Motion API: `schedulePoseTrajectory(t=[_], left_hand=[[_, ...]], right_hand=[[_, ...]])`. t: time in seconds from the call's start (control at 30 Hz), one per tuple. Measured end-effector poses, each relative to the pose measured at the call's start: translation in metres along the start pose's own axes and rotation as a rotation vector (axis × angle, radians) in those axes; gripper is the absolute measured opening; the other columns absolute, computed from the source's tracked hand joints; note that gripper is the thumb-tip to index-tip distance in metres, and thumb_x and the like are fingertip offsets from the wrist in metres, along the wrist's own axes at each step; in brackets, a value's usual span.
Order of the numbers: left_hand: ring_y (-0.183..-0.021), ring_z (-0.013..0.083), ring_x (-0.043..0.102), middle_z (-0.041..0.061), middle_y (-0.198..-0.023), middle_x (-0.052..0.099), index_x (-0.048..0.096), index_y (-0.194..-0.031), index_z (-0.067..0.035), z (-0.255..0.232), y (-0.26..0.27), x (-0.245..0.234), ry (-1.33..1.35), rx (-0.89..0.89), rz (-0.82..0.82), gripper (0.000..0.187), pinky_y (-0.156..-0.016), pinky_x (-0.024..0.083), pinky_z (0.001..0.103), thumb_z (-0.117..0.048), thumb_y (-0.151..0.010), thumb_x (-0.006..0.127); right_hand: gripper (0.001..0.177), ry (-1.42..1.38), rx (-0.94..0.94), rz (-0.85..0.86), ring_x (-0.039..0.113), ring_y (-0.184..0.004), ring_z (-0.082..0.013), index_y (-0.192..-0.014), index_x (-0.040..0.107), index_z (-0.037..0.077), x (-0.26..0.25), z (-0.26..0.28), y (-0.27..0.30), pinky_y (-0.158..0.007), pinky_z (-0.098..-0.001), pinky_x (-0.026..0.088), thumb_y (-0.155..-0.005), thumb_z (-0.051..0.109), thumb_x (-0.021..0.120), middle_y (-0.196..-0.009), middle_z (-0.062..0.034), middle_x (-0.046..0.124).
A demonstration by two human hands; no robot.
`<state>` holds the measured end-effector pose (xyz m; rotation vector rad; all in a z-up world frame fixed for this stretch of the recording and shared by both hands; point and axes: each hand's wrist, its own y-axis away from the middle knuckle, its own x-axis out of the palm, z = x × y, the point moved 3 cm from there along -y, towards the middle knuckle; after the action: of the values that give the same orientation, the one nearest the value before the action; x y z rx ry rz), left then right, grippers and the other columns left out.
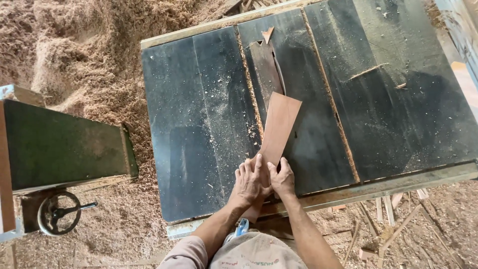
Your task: Cutting and shaping a curved wooden component using a table saw in a workshop.
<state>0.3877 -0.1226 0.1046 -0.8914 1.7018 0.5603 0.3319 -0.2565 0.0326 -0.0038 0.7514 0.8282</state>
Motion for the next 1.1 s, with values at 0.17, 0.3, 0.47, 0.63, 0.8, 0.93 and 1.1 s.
schedulePoseTrajectory(t=[0.17,0.3,0.47,0.63,0.8,0.93,1.1], left_hand=[[-0.107,0.0400,0.051,0.019,-0.118,0.046,0.037,-0.156,-0.012,-0.002,-0.007,-0.003,0.007,-0.001,-0.049,0.116,-0.082,0.043,0.049,-0.072,-0.062,0.068],[-0.108,0.0408,0.051,0.019,-0.118,0.047,0.038,-0.156,-0.011,0.001,-0.012,0.005,0.008,-0.015,-0.056,0.115,-0.083,0.043,0.049,-0.074,-0.063,0.065],[-0.110,0.0401,0.051,0.018,-0.119,0.047,0.036,-0.156,-0.013,0.003,-0.017,0.005,0.022,-0.017,-0.005,0.121,-0.086,0.043,0.048,-0.079,-0.060,0.066],[-0.111,0.0411,0.051,0.021,-0.121,0.047,0.031,-0.158,-0.012,0.004,-0.024,0.003,0.004,-0.016,-0.003,0.128,-0.085,0.043,0.048,-0.081,-0.057,0.067],[-0.112,0.0407,0.050,0.021,-0.123,0.046,0.029,-0.159,-0.012,0.006,-0.031,0.011,0.006,-0.010,0.040,0.132,-0.086,0.043,0.049,-0.082,-0.055,0.069],[-0.112,0.0419,0.051,0.020,-0.121,0.046,0.029,-0.159,-0.011,0.007,-0.035,0.006,-0.005,-0.018,0.054,0.126,-0.086,0.043,0.049,-0.081,-0.060,0.066],[-0.115,0.0424,0.051,0.020,-0.122,0.046,0.028,-0.159,-0.012,0.006,-0.040,0.007,0.011,-0.035,0.078,0.127,-0.088,0.043,0.049,-0.081,-0.059,0.065]], right_hand=[[0.069,0.000,-0.016,-0.001,0.060,-0.124,-0.0446,-0.138,0.057,0.001,0.005,-0.006,-0.010,-0.104,-0.0505,0.052,-0.092,0.051,0.069,-0.127,-0.0290,0.064],[0.068,0.031,-0.045,-0.011,0.061,-0.123,-0.0445,-0.138,0.057,0.002,0.006,-0.004,-0.017,-0.103,-0.0508,0.052,-0.092,0.050,0.069,-0.125,-0.0290,0.064],[0.068,0.036,-0.069,-0.012,0.061,-0.122,-0.0459,-0.137,0.057,-0.001,0.003,0.002,-0.023,-0.102,-0.0521,0.052,-0.093,0.050,0.068,-0.124,-0.0307,0.065],[0.067,0.031,-0.075,-0.012,0.061,-0.123,-0.0447,-0.137,0.058,0.001,0.005,-0.001,-0.033,-0.103,-0.0508,0.052,-0.092,0.050,0.070,-0.126,-0.0290,0.064],[0.068,0.016,-0.075,-0.024,0.061,-0.123,-0.0444,-0.137,0.058,0.002,0.005,0.002,-0.041,-0.103,-0.0508,0.052,-0.091,0.050,0.070,-0.127,-0.0288,0.065],[0.067,-0.006,-0.076,-0.022,0.061,-0.123,-0.0460,-0.136,0.058,0.001,0.007,0.004,-0.044,-0.102,-0.0527,0.052,-0.092,0.049,0.070,-0.126,-0.0300,0.064],[0.068,-0.002,-0.072,-0.009,0.060,-0.123,-0.0456,-0.138,0.057,0.002,0.010,0.003,-0.050,-0.103,-0.0531,0.052,-0.092,0.051,0.069,-0.127,-0.0294,0.064]])
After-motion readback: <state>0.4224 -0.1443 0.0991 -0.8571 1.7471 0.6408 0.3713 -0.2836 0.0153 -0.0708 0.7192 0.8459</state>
